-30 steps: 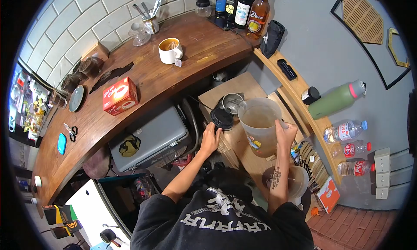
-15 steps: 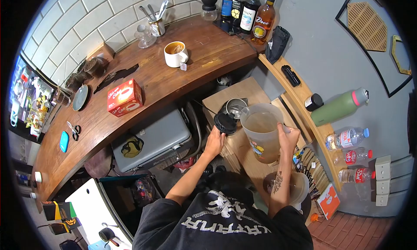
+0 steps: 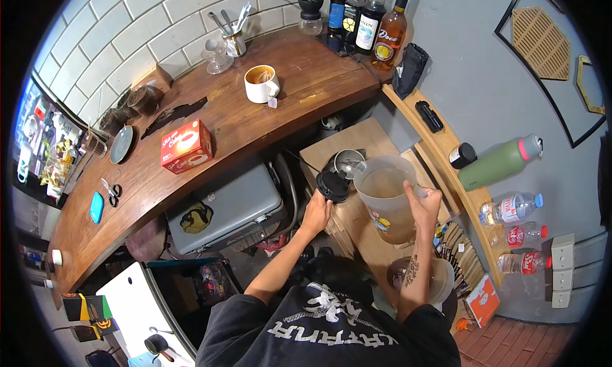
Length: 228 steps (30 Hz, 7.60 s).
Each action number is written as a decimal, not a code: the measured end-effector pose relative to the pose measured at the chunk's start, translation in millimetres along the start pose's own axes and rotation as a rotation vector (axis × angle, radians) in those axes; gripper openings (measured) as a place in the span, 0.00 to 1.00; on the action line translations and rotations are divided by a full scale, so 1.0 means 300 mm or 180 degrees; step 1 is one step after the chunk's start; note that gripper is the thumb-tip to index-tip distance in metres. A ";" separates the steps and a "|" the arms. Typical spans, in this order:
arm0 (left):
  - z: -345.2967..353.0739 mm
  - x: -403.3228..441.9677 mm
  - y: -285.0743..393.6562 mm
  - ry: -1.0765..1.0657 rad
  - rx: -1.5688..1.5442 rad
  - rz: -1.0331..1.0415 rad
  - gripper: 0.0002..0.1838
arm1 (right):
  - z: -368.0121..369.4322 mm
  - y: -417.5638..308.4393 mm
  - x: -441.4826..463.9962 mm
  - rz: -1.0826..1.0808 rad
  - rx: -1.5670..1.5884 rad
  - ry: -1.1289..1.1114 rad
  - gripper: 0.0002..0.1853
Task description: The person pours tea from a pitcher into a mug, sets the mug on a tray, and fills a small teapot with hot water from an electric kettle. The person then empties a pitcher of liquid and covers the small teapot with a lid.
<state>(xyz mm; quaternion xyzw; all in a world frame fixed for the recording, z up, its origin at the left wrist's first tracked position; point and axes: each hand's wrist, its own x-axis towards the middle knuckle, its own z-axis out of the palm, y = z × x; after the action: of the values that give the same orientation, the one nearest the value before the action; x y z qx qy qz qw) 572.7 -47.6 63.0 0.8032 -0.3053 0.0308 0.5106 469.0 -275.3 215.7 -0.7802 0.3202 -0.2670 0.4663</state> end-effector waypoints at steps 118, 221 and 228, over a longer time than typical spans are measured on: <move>0.025 -0.016 -0.028 -0.0024 -0.0097 -0.0146 0.20 | -0.050 -0.317 0.089 -0.0725 -0.1573 -0.0936 0.27; -0.107 0.121 0.006 -0.1630 -0.0993 -0.0886 0.24 | -0.020 0.402 -0.483 0.0370 -0.0633 0.1980 0.15; -0.122 0.135 0.012 -0.2077 -0.0777 -0.0786 0.21 | -0.040 0.427 -0.465 0.0531 -0.0611 0.1641 0.16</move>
<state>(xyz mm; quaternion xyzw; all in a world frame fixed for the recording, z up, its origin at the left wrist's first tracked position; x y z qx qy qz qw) 613.4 -36.5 98.1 0.7348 -0.3542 -0.3255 0.4782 337.2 -223.7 89.4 -0.6982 0.5151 -0.3857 0.3138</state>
